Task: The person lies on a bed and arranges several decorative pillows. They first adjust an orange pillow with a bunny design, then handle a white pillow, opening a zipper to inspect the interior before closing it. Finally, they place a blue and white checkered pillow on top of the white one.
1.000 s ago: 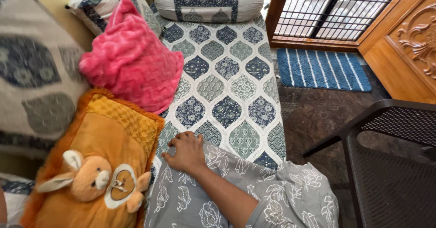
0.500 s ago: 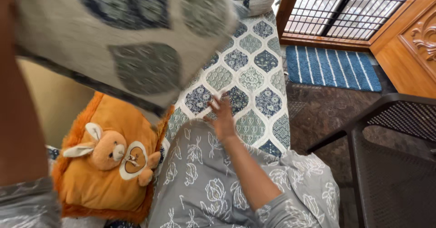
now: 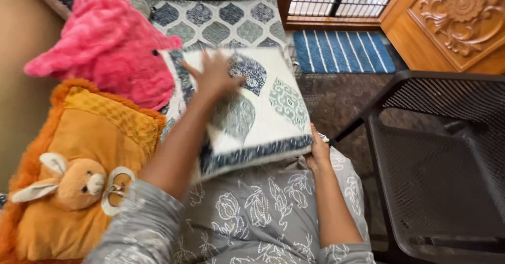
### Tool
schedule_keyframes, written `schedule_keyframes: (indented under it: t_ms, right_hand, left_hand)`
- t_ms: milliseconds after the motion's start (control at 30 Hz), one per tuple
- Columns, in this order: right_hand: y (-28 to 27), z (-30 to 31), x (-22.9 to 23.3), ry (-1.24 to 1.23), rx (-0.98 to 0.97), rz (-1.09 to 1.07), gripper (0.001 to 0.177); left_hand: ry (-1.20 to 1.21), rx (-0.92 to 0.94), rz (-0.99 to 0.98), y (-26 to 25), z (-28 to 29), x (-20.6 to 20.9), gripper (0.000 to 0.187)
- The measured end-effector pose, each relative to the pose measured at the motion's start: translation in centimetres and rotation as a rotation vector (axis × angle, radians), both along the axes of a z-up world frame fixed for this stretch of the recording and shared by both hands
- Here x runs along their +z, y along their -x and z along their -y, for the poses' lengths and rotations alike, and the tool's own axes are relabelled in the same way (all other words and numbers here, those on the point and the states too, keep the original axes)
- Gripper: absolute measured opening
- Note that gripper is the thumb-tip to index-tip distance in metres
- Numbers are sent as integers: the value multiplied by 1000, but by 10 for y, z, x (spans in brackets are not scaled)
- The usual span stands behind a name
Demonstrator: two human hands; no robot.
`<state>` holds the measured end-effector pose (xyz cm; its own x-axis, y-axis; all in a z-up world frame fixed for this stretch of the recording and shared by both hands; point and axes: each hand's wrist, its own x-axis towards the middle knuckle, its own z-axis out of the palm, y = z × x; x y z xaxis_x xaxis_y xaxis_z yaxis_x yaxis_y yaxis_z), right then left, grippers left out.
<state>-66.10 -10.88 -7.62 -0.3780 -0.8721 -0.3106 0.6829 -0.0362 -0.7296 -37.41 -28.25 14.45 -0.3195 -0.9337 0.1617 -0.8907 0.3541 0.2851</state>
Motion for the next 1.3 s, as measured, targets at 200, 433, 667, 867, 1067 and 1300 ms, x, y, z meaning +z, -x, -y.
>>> schedule_keyframes:
  t_ms: [200,433,667,867,1067,1300]
  right_hand:
    - [21,14,-66,-141,-398,-159,22]
    - [58,23,-60,-170,-349,-548,34]
    - [27,-9,25,-425,76,-190,61]
    - [19,-10,39,-216,87,-97,75]
    - [28,4,16,-49,-49,28,55]
    - [11,-2,116,220,-416,-46,41]
  left_hand:
    - [-233,15,81,23,-85,-41,74]
    - [-579,386,-410,-38,-70,-69,113]
    - [-440,22,-1124,-45,-85,-128,113]
    - [-569,-149,-1375,-63,-80,-151,89]
    - [-724,79,-1391,-73,-98,-119,77]
    - [-684,-218,-1499,-63,-91,-140,64]
